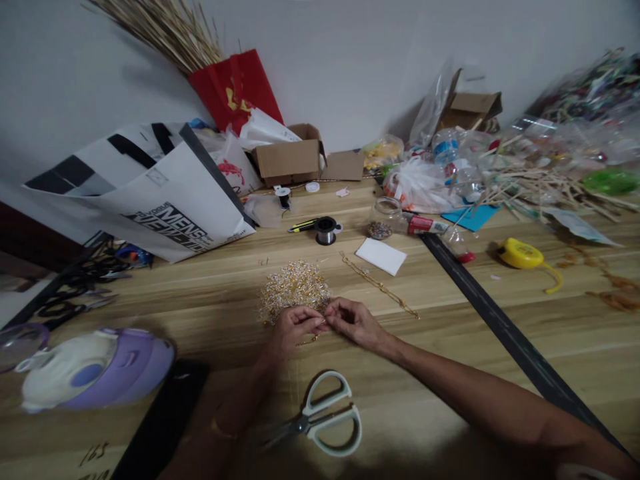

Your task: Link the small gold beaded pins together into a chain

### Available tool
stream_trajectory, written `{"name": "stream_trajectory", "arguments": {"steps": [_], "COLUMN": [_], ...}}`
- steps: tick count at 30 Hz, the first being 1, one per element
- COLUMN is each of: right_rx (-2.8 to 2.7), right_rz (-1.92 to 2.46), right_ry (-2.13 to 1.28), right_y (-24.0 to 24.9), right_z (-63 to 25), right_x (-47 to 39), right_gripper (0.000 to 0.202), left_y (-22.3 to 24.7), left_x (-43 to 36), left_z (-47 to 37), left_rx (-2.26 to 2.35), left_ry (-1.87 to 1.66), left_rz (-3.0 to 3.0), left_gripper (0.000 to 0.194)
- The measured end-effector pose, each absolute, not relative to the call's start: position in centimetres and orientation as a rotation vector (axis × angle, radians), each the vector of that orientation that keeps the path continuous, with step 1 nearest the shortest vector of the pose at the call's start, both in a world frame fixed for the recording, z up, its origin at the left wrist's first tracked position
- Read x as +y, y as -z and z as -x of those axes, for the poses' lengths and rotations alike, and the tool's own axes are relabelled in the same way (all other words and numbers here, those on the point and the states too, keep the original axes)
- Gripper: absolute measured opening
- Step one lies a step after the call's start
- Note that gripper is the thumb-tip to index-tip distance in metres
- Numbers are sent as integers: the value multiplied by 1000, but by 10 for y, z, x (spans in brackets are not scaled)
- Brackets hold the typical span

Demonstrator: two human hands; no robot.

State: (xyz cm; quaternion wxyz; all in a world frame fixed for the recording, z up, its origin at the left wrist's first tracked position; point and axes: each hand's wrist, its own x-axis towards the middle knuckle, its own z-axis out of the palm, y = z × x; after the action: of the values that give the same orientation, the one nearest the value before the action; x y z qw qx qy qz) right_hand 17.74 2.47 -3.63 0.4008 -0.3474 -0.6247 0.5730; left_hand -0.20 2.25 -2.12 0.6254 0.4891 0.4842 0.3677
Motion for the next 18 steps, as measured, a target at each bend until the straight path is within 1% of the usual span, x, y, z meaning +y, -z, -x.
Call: {"name": "stream_trajectory", "arguments": {"steps": [7,18], "right_rx": [-1612,-1600], "right_rz": [903,888], "right_ry": [-1403,-1398], "right_y": [32,36], "right_z": [-177,-177], "right_x": [24,25], "right_gripper": [32,30], "left_y": [21,25], "left_x": [22,24], "left_z": [2,1], "left_rx": [1116,1098], "left_ry": [-843,-829], "left_rz": [-1134,-1102], "left_gripper": [27,37]}}
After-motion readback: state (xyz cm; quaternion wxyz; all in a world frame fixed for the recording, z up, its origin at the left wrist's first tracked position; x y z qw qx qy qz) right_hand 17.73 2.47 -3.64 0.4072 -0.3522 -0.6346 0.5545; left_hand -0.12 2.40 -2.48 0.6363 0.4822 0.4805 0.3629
